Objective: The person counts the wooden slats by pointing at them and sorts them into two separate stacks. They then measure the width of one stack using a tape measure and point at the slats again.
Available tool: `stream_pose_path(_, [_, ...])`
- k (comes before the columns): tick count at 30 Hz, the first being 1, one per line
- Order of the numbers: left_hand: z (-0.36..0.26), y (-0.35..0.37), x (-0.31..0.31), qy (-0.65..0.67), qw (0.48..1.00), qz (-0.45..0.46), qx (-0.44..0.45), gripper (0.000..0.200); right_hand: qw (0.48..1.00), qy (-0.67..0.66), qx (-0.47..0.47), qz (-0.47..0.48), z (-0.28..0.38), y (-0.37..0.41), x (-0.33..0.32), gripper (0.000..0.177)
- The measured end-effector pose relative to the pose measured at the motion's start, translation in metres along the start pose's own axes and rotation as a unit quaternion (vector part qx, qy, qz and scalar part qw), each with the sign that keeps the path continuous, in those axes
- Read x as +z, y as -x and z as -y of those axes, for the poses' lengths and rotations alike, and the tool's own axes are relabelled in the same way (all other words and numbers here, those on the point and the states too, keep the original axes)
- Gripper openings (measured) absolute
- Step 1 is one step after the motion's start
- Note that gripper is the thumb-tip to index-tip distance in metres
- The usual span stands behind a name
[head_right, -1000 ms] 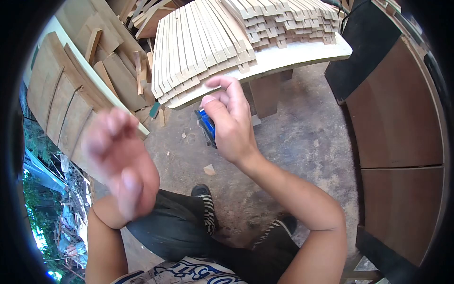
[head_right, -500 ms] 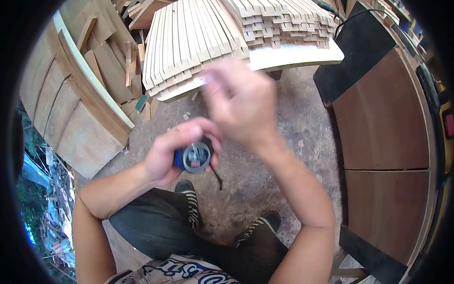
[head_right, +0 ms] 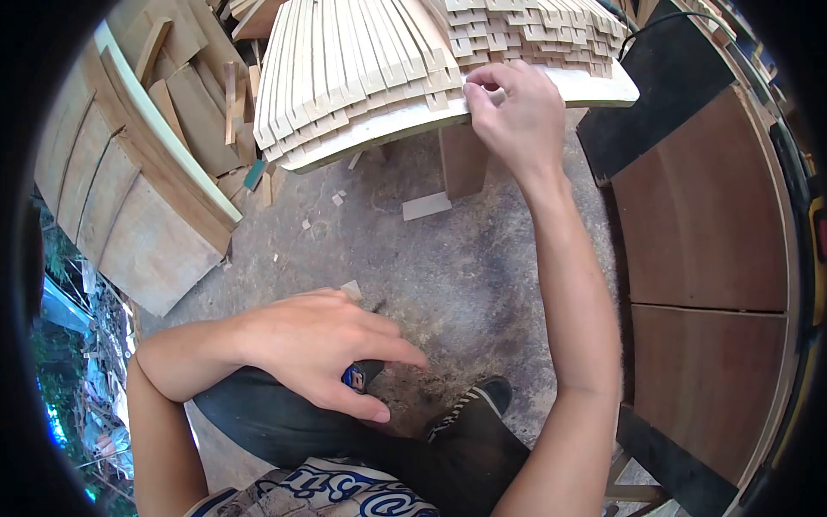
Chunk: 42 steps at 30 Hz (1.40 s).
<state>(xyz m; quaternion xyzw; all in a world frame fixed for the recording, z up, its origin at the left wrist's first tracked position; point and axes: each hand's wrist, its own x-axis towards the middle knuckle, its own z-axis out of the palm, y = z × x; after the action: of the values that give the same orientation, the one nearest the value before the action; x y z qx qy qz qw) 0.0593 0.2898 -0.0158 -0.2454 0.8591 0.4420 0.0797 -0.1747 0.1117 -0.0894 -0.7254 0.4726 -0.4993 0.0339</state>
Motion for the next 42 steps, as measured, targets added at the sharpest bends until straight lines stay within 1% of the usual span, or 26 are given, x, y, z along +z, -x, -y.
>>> stream_pose_path(1, [0.001,0.001,0.001,0.0,1.0,0.0,0.0,0.064,1.0,0.0,0.0,0.0,-0.001,0.001,0.001,0.011])
stream_pose_path(3, [0.004,0.001,0.004,-0.001,1.0,0.003,0.008,0.065,0.987,0.002,-0.144,-0.075,-0.005,0.003,0.001,0.011])
stream_pose_path(4, [0.003,0.0,0.003,-0.001,1.0,0.004,0.008,0.065,0.987,0.002,-0.143,-0.075,-0.006,0.005,-0.001,0.011])
stream_pose_path(6, [0.002,-0.001,0.0,0.002,0.999,0.033,0.009,0.066,0.982,0.038,-0.183,-0.037,-0.008,0.011,-0.005,0.015])
stream_pose_path(13, [0.006,-0.005,-0.002,-0.006,0.999,0.034,0.019,0.067,0.981,0.06,-0.184,-0.024,-0.007,0.018,-0.006,0.017])
stream_pose_path(16, [0.007,-0.005,0.0,-0.006,0.999,0.031,0.021,0.068,0.981,0.057,-0.184,-0.03,-0.008,0.017,-0.004,0.017])
stream_pose_path(19, [0.006,-0.004,-0.001,-0.014,0.999,0.047,0.009,0.07,0.981,0.053,-0.181,-0.039,-0.008,0.016,-0.002,0.019])
stream_pose_path(21, [0.005,-0.004,-0.001,-0.014,0.998,0.067,0.001,0.071,0.981,0.053,-0.18,-0.048,-0.008,0.015,-0.001,0.025])
stream_pose_path(25, [0.006,-0.003,0.002,-0.017,0.998,0.063,0.005,0.071,0.981,0.044,-0.182,-0.04,0.004,0.01,-0.003,0.031])
stream_pose_path(27, [0.005,-0.003,0.001,-0.018,0.997,0.072,0.002,0.071,0.986,0.068,-0.151,-0.001,0.006,0.008,-0.003,0.036])
stream_pose_path(28, [0.005,-0.004,0.001,-0.019,0.997,0.072,0.002,0.071,0.986,0.068,-0.151,-0.002,0.004,0.007,-0.002,0.036])
stream_pose_path(30, [0.003,-0.004,0.0,-0.017,0.996,0.087,-0.009,0.072,0.989,0.038,-0.14,-0.03,0.0,0.005,0.001,0.029])
stream_pose_path(31, [0.003,-0.004,0.0,-0.017,0.996,0.088,-0.009,0.072,0.989,0.038,-0.14,-0.03,-0.002,0.006,0.0,0.029])
stream_pose_path(33, [0.004,-0.002,0.001,-0.017,0.997,0.074,0.002,0.072,0.986,0.037,-0.161,-0.035,-0.006,0.009,-0.002,0.024])
stream_pose_path(36, [0.005,0.0,0.003,-0.017,0.998,0.065,0.011,0.071,0.985,0.052,-0.162,-0.013,-0.004,0.015,-0.003,0.021])
stream_pose_path(39, [0.003,-0.001,0.0,-0.013,0.997,0.08,0.002,0.071,0.981,0.077,-0.177,-0.009,-0.007,0.017,0.001,0.023])
stream_pose_path(42, [0.003,0.0,0.003,-0.014,0.998,0.065,0.011,0.07,0.979,0.077,-0.189,-0.024,-0.006,0.016,-0.002,0.025])
